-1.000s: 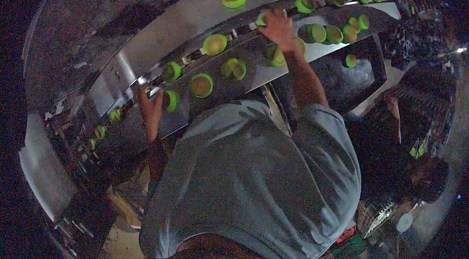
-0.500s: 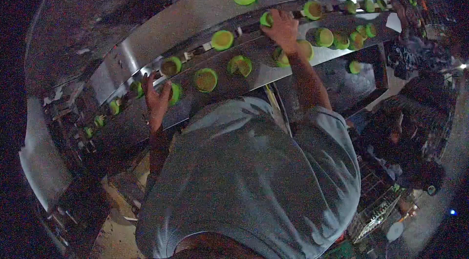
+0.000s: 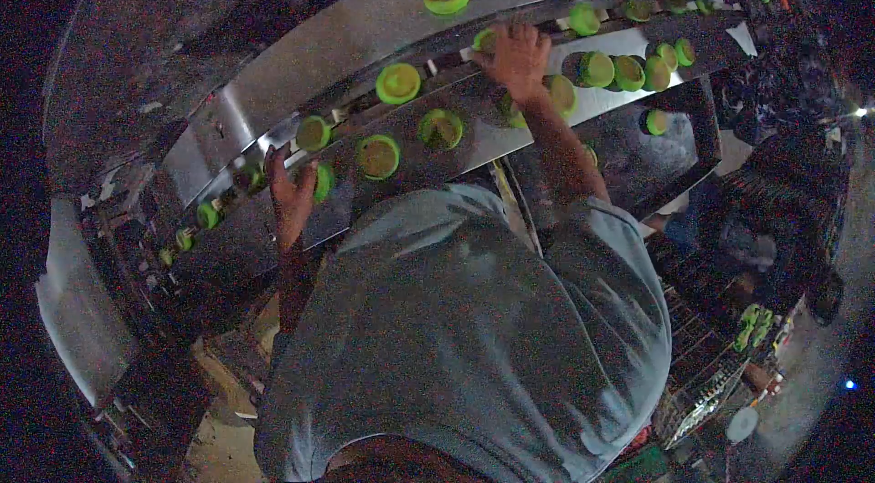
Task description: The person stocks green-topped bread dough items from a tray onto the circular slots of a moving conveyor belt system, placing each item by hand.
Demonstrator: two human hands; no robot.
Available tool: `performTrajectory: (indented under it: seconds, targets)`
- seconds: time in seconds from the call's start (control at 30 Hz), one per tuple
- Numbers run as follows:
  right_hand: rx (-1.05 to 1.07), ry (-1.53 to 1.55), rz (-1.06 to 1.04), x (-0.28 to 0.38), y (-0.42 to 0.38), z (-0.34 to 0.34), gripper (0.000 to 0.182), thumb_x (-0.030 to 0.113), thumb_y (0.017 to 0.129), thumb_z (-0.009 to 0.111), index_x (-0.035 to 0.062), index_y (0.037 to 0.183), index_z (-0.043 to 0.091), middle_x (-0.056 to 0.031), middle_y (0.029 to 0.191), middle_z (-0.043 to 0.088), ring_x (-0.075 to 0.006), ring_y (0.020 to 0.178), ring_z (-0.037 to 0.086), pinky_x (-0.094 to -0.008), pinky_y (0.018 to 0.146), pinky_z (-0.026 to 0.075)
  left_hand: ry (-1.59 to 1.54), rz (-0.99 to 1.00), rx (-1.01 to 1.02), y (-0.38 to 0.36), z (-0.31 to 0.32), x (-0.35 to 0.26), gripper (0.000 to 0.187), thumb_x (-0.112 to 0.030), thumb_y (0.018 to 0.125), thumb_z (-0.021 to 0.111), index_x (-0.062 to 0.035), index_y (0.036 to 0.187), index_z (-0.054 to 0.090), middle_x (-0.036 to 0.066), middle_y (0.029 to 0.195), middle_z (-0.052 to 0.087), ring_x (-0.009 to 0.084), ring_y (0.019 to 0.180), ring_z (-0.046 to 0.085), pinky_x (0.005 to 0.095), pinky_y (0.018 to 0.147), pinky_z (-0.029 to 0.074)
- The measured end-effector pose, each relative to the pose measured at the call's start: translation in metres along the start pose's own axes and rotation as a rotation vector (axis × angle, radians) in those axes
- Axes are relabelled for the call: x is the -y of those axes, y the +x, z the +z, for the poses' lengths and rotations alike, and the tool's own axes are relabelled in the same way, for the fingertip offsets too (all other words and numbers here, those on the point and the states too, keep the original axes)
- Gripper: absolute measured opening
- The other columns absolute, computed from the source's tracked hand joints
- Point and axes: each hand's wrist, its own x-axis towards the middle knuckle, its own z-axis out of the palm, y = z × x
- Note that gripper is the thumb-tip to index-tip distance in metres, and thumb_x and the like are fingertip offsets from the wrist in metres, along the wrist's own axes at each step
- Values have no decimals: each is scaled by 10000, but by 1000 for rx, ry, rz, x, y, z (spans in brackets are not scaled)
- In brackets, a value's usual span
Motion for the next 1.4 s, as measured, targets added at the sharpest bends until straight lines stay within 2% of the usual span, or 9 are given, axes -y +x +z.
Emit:
performTrajectory:
  seconds: [0.07,0.2,0.3,0.5,0.7,0.83,0.97,1.07,1.4]
  targets:
    - [-343,69,-129,4,-6,13,612,527,793,732,167,1266,591,-143,1306,572,-385,1209,543,-600,957,403,-25,5,-30,1,-1,-2,611,-190,883,763,-57,1403,470,239,1530,295,381,1464,251,497,1152,300]
    - [-245,337,62,-51,27,48,689,576,802,671,179,1349,537,-155,1348,556,-389,1283,480,-626,1018,353,2,12,-17,0,-6,-1,609,-188,880,767,-45,1395,476,239,1517,322,383,1461,260,489,1149,310]
    - [-135,-193,-129,-73,29,36,763,547,769,706,201,1414,492,-161,1425,514,-392,1368,412,-662,1120,242,-151,-73,-14,-1,1,23,613,-193,874,775,-41,1389,479,237,1495,351,382,1451,278,485,1149,309]
    - [-14,23,-188,-24,4,15,749,504,780,743,212,1429,508,-104,1344,562,-346,1365,404,-663,1153,160,110,104,-42,5,-2,-5,594,-188,871,775,-40,1373,496,235,1488,359,380,1427,312,472,1159,293]
    - [-374,221,-72,-38,21,52,793,636,742,703,179,1369,543,-96,1318,571,-341,1287,470,-624,1081,316,-36,9,15,-2,-2,1,608,-191,867,777,-48,1382,488,231,1501,339,379,1434,302,481,1162,289]
    - [87,147,-19,-36,20,25,738,580,769,717,198,1371,526,-119,1385,534,-350,1327,448,-585,1070,346,44,24,15,-2,2,3,603,-192,867,772,-49,1379,487,219,1525,320,380,1436,305,485,1167,286]
    - [-80,234,-290,-14,2,29,748,559,763,728,199,1381,509,-112,1285,585,-362,1299,480,-565,1050,380,51,12,3,-2,6,-1,606,-222,868,774,-50,1375,490,229,1532,309,389,1440,298,494,1169,282]
    - [-95,499,-208,-26,15,20,680,497,789,762,195,1360,550,-183,1356,534,-397,1311,458,-568,1066,362,77,68,27,-1,4,3,617,-259,871,772,-48,1377,489,233,1536,308,393,1445,290,498,1168,280]
    - [-72,157,-126,-21,3,6,595,439,754,784,204,1256,568,-98,1192,554,-342,1177,525,-538,901,411,95,-29,96,-1,0,-11,648,-322,888,757,-28,1394,478,238,1525,336,393,1439,303,500,1167,279]
